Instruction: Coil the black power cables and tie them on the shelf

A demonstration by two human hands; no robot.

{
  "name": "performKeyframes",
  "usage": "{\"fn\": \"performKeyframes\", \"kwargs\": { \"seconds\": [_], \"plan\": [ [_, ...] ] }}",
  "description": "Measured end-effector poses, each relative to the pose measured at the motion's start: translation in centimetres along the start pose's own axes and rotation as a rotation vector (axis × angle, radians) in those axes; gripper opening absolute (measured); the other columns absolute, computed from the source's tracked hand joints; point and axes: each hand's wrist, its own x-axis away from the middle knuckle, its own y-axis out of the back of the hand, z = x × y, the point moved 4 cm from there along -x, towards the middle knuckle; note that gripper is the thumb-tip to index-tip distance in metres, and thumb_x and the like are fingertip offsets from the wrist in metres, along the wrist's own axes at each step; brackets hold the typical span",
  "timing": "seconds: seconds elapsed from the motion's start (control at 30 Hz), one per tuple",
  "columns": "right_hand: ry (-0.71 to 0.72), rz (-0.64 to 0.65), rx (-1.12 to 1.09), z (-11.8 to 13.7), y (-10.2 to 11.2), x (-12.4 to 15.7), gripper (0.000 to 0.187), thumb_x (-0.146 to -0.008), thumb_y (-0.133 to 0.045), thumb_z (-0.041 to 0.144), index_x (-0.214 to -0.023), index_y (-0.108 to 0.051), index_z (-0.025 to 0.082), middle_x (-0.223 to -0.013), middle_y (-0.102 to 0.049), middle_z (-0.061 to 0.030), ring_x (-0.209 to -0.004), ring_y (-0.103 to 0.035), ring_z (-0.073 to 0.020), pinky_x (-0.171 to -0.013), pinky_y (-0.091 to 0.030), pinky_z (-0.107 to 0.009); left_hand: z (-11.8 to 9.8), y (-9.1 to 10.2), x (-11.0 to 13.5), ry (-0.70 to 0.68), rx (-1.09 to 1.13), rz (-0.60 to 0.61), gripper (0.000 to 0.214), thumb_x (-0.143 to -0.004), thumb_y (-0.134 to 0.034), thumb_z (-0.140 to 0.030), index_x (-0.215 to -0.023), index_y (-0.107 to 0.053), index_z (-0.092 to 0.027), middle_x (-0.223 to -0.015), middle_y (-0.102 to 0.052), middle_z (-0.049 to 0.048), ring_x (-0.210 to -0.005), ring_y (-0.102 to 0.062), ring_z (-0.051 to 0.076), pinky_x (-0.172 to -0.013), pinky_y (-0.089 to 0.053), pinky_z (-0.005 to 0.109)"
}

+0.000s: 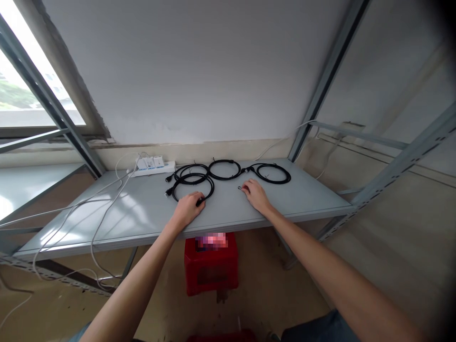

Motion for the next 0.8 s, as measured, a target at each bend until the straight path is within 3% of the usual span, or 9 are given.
{"fn": "performKeyframes", "kwargs": {
  "seconds": [0.47,0.8],
  "plan": [
    [-0.018,-0.066,0.075,2.1,1.3,0.4,0.016,-0.101,-0.043,0.02,-0.096,-0.058,0.021,-0.098,-0.064,-0.0087,-0.088,-0.059,-0.0231,-0.07,-0.04,-0.032,0.1,-0.1,0.0,-0.008,-0.013,-0.008,0.019,-0.096,-0.055,-0.028,-0.107,-0.071,-0.024,-0.108,-0.077,0.0067,-0.1,-0.071,0.026,-0.077,-0.048,0.031],
    [-0.099,-0.058,0.002,2.1,1.5,0.5,0.006,-0.09,-0.049,0.019,-0.089,-0.054,0.023,-0.079,-0.063,-0.0022,-0.067,-0.054,-0.0181,-0.063,-0.033,-0.028,0.0,0.0,0.1,-0.006,-0.002,-0.007,0.021,-0.096,-0.054,-0.029,-0.109,-0.071,-0.024,-0.109,-0.076,0.0085,-0.1,-0.071,0.026,-0.079,-0.049,0.031]
  ]
}}
